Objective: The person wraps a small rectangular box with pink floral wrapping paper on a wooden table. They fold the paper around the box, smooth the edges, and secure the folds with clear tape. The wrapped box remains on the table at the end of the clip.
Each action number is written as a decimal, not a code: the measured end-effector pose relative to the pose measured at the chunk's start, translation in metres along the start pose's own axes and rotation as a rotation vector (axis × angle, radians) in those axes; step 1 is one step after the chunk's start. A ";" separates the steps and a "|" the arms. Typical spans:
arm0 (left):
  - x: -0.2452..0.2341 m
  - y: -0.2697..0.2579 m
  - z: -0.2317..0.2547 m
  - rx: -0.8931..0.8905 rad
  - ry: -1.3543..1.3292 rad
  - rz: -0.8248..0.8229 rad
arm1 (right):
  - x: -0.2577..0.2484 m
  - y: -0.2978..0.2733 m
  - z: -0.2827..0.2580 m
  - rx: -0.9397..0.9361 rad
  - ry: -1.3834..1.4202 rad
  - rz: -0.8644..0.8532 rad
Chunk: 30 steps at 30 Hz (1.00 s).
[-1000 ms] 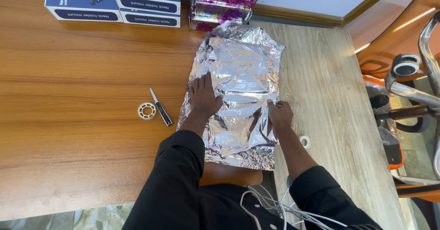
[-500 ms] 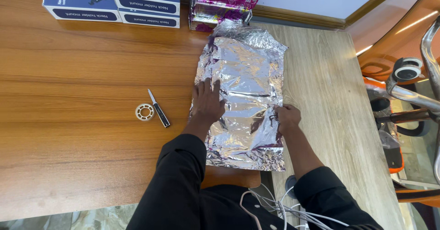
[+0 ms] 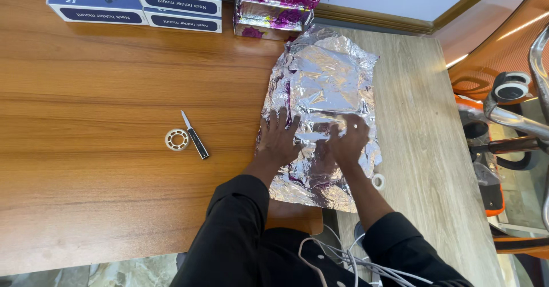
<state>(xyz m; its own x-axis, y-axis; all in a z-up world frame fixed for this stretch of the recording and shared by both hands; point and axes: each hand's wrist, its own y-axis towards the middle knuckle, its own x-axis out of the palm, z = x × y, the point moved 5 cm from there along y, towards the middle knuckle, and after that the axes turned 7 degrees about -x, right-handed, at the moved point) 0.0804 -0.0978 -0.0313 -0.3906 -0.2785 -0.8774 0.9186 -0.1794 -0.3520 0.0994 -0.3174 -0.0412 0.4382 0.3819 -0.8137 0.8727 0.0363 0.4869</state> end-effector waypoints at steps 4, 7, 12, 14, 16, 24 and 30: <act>0.007 0.008 0.014 0.002 -0.116 0.059 | 0.029 -0.026 -0.036 -0.038 0.037 -0.262; 0.006 0.002 0.019 0.038 -0.119 0.183 | 0.039 -0.030 -0.039 -0.017 0.024 -0.435; 0.005 -0.011 0.000 0.148 -0.023 0.047 | 0.036 -0.014 -0.016 -0.030 0.037 -0.556; 0.003 -0.016 -0.007 0.179 0.034 0.029 | 0.035 -0.008 -0.013 -0.045 0.061 -0.544; 0.003 -0.018 -0.008 0.176 0.060 0.019 | 0.034 -0.008 -0.018 -0.080 0.088 -0.485; 0.010 -0.007 0.009 0.096 0.117 -0.008 | 0.031 -0.023 -0.038 -0.118 0.091 -0.375; 0.020 -0.020 0.013 0.124 0.044 -0.042 | 0.022 -0.024 -0.044 -0.115 0.024 -0.252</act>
<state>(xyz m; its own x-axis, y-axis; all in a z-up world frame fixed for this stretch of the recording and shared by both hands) 0.0533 -0.1122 -0.0370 -0.4230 -0.2271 -0.8772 0.8861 -0.3060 -0.3481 0.0782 -0.2691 -0.0564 0.2040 0.3696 -0.9065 0.9226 0.2369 0.3043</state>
